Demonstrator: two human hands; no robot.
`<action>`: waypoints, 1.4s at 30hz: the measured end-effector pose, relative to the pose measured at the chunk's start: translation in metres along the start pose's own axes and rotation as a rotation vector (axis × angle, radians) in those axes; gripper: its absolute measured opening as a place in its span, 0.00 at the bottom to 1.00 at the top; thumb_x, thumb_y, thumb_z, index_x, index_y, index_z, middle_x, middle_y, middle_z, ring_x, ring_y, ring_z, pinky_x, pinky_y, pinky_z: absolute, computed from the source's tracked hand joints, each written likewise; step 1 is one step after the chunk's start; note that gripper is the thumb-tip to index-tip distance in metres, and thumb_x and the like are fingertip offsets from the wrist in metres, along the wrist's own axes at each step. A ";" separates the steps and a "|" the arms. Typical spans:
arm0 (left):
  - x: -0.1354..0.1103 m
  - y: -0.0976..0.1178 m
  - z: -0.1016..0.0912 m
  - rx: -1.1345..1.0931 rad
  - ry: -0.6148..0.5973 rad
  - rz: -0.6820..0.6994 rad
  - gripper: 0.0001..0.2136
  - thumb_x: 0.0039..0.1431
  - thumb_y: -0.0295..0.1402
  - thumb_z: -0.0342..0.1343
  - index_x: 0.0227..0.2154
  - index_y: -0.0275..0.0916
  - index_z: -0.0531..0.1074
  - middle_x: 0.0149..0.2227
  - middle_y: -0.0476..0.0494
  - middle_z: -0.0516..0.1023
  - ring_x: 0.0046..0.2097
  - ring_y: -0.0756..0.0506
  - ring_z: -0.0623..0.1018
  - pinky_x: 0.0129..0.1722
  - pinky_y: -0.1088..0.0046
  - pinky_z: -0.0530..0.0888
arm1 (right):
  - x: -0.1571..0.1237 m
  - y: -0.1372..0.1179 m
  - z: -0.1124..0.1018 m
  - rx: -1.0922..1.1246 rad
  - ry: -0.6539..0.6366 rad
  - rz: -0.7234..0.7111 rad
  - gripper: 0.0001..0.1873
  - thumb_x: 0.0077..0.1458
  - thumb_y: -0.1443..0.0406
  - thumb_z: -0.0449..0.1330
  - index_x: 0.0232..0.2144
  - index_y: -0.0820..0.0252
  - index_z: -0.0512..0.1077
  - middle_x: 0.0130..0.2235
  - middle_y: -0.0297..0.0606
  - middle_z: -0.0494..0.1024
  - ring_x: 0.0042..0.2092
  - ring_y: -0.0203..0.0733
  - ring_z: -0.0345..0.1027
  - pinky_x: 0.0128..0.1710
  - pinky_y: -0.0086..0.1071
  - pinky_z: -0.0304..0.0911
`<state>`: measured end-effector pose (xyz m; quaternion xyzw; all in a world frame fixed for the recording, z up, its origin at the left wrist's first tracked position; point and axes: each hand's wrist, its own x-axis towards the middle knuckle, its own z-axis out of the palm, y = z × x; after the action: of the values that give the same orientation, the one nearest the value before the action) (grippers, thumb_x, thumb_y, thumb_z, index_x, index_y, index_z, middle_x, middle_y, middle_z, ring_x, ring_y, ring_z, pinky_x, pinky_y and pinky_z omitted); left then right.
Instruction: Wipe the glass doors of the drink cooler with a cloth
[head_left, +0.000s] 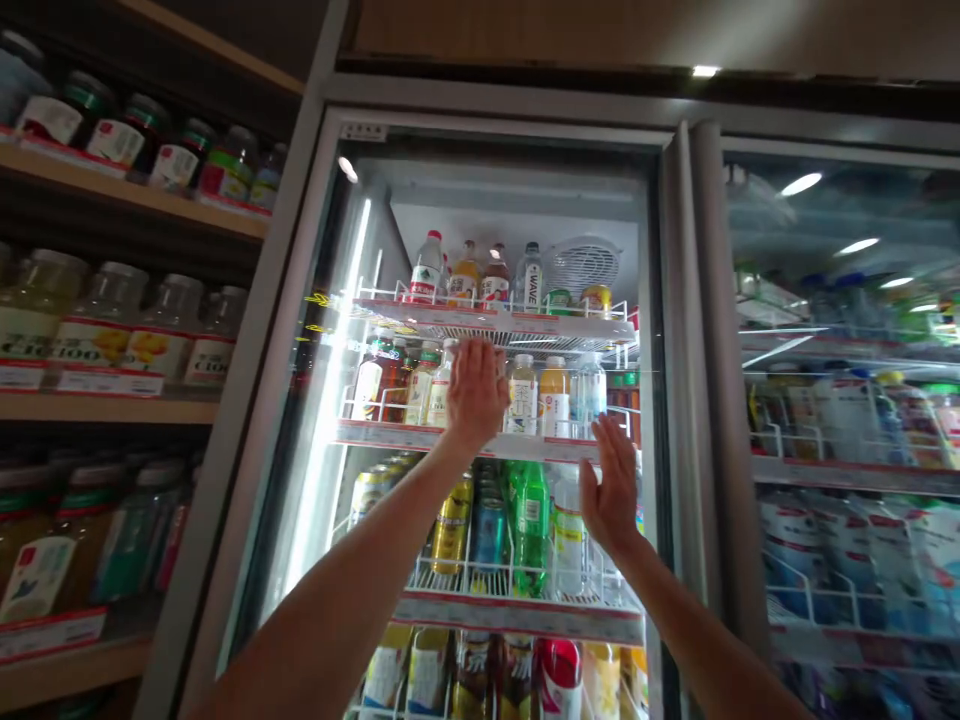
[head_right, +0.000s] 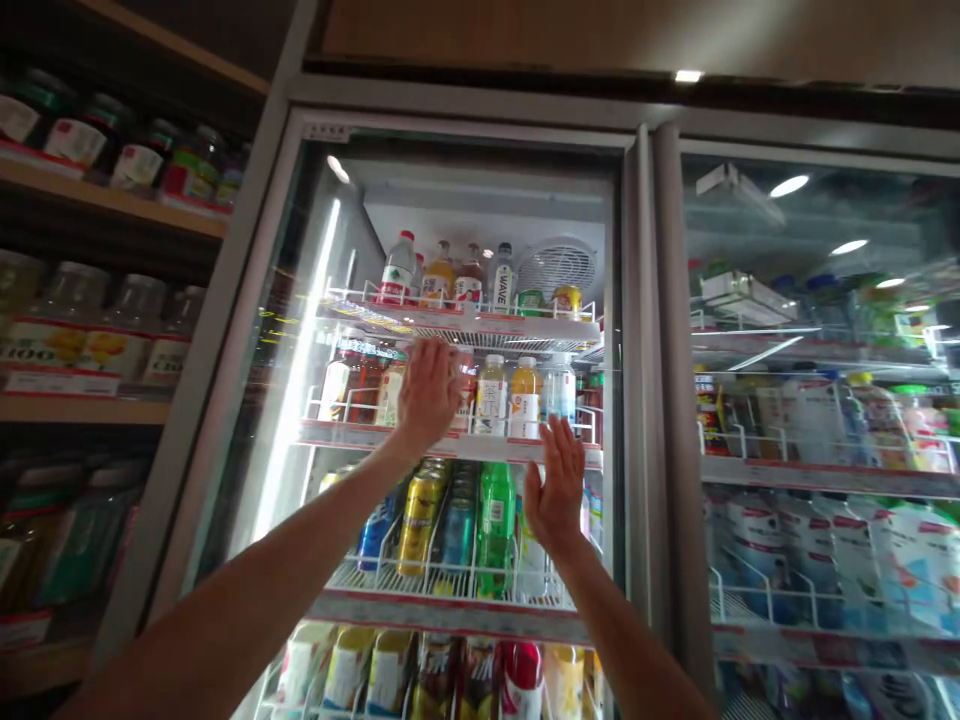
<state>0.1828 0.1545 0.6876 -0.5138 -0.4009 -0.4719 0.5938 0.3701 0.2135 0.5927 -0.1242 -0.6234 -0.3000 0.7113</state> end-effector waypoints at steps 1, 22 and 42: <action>-0.003 0.013 0.003 -0.022 -0.042 0.112 0.23 0.60 0.33 0.43 0.58 0.31 0.56 0.60 0.30 0.61 0.65 0.37 0.53 0.61 0.51 0.58 | 0.003 0.006 -0.003 -0.007 0.026 0.015 0.29 0.60 0.66 0.46 0.63 0.54 0.48 0.62 0.45 0.59 0.65 0.48 0.48 0.60 0.54 0.51; -0.066 0.093 -0.003 -0.026 -0.253 0.353 0.23 0.60 0.35 0.44 0.57 0.32 0.56 0.61 0.34 0.59 0.66 0.39 0.49 0.62 0.56 0.58 | 0.007 0.061 -0.027 -0.102 -0.102 0.031 0.29 0.62 0.64 0.44 0.64 0.57 0.46 0.64 0.45 0.56 0.66 0.47 0.44 0.61 0.52 0.47; -0.164 0.071 -0.047 -0.070 -0.335 0.377 0.23 0.60 0.34 0.47 0.58 0.35 0.58 0.61 0.38 0.61 0.66 0.41 0.49 0.63 0.57 0.57 | -0.046 0.011 -0.033 -0.053 -0.289 -0.117 0.31 0.59 0.67 0.48 0.63 0.54 0.48 0.64 0.41 0.56 0.66 0.45 0.42 0.64 0.48 0.40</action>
<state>0.2133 0.1339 0.5059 -0.6709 -0.3743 -0.2747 0.5782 0.4007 0.2163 0.5448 -0.1481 -0.7173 -0.3360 0.5922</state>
